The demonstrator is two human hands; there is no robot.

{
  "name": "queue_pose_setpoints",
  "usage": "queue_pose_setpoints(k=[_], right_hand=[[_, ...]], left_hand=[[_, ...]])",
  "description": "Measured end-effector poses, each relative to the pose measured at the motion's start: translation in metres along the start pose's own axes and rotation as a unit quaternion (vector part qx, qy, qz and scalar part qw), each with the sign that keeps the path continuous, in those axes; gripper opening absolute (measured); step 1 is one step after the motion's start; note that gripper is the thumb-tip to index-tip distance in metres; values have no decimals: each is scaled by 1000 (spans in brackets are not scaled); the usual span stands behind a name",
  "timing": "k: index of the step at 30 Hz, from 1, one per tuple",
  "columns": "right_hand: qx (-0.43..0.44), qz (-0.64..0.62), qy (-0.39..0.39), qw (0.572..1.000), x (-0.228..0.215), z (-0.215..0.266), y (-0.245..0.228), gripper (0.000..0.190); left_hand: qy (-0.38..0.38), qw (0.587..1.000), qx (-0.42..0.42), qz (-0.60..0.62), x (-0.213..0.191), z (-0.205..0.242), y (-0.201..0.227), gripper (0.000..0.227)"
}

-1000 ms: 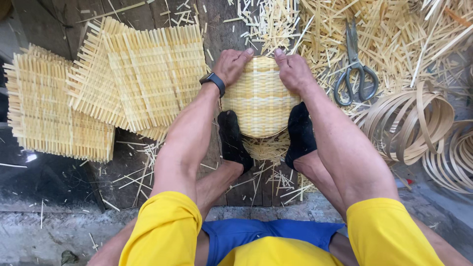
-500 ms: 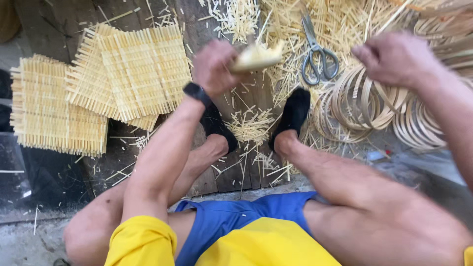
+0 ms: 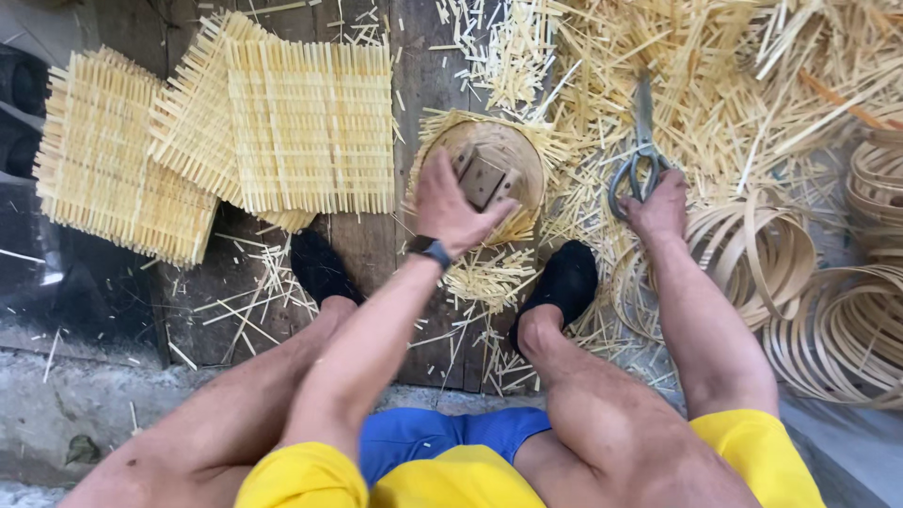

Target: The person repeatedly places a circular bamboo frame over a square woven mat, presses it down, and trims the excess mat with shears. The person then removes the frame and sets the finished circular tray aside, repeating the process with new mats.

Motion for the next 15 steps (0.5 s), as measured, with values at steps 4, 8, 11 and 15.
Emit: queue_pose_setpoints(k=[4, 8, 11, 15], right_hand=[[69, -30, -160, 984, 7, 4, -3, 32], [37, -230, -210, 949, 3, 39, -15, 33], [53, -241, -208, 947, 7, 80, -16, 36], [-15, -17, -124, 992, -24, 99, -27, 55]], left_hand=[[66, 996, 49, -26, 1, -13, 36, 135], [19, 996, 86, -10, -2, -13, 28, 125], [-13, 990, 137, -4, 7, -15, 25, 129], [-111, 977, 173, -54, 22, -21, 23, 129]])
Point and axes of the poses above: each hand's wrist, its own z-axis away from the middle knuckle, its own x-axis out of the palm, y = z × x, the point moved 8 cm from there along -z, towards the middle knuckle, and after that the axes turned 13 degrees about z, right-handed, at the moved point
